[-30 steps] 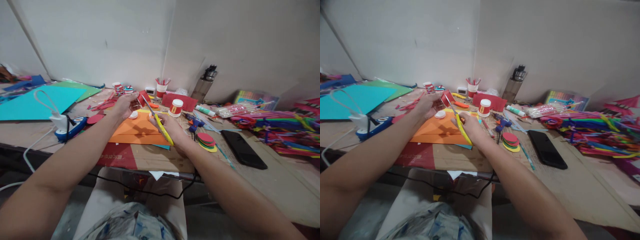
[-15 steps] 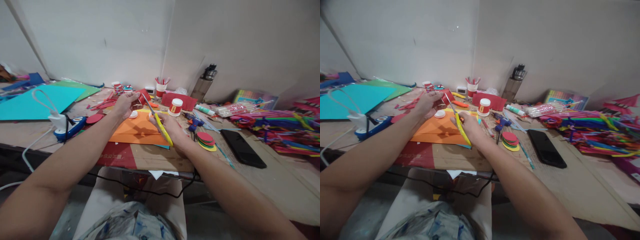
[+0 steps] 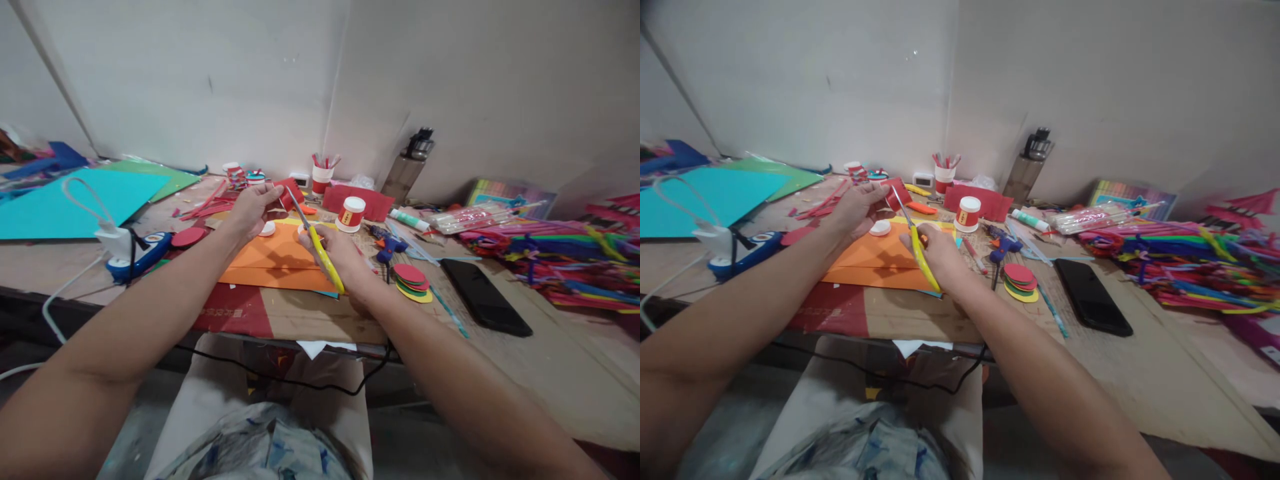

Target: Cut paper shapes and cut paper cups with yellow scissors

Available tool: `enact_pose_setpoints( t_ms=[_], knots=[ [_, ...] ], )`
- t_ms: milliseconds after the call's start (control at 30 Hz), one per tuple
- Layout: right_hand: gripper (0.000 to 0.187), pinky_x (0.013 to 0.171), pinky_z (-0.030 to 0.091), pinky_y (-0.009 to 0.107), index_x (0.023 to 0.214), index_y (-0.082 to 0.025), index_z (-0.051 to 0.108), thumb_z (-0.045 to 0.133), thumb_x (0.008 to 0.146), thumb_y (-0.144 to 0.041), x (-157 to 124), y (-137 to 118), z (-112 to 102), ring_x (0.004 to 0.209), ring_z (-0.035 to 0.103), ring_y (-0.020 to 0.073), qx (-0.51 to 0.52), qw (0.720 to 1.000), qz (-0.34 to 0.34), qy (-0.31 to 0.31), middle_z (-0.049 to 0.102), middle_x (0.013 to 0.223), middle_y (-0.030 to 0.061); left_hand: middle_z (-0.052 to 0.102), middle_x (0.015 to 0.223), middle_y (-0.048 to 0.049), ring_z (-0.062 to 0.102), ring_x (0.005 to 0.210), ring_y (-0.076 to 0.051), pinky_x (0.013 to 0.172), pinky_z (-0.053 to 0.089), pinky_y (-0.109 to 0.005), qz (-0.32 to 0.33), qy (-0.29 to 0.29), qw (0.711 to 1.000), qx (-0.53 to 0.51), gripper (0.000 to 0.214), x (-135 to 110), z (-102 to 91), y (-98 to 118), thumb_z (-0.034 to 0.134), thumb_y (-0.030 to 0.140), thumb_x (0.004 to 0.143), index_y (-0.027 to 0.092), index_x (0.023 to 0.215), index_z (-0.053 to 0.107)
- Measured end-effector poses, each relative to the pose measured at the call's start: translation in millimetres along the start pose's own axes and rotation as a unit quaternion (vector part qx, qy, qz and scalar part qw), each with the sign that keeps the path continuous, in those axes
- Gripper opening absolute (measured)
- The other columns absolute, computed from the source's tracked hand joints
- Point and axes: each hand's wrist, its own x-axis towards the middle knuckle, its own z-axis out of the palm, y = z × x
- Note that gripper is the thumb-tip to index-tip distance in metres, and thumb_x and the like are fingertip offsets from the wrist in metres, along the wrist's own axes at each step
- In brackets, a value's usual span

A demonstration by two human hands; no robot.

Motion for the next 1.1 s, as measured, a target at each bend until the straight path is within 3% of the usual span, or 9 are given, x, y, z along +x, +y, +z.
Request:
enact_pose_setpoints(
  t_ms=[867, 1100],
  knots=[
    [0.036, 0.057, 0.035, 0.025, 0.086, -0.019, 0.058, 0.047, 0.088, -0.053, 0.4, 0.9, 4.0, 0.061, 0.052, 0.0138, 0.002, 1.000, 0.026, 0.009, 0.058, 0.069, 0.0017, 0.062, 0.063, 0.0009, 0.059, 0.055, -0.009, 0.059, 0.051, -0.024, 0.004, -0.026, 1.000, -0.013, 0.031, -1.5, 3.7, -2.3, 0.075, 0.033, 0.071, 0.015, 0.068, 0.051],
    [0.042, 0.056, 0.032, 0.024, 0.089, -0.018, 0.062, 0.044, 0.089, -0.056, 0.9, -2.6, -3.4, 0.060, 0.050, 0.0128, -0.040, 0.999, 0.029, -0.015, 0.056, 0.067, 0.0011, 0.066, 0.069, -0.0025, 0.061, 0.057, -0.011, 0.052, 0.047, -0.021, -0.056, 0.011, 0.996, -0.071, 0.019, 2.8, 3.9, -0.6, 0.069, 0.031, 0.076, 0.014, 0.079, 0.060]
  ],
)
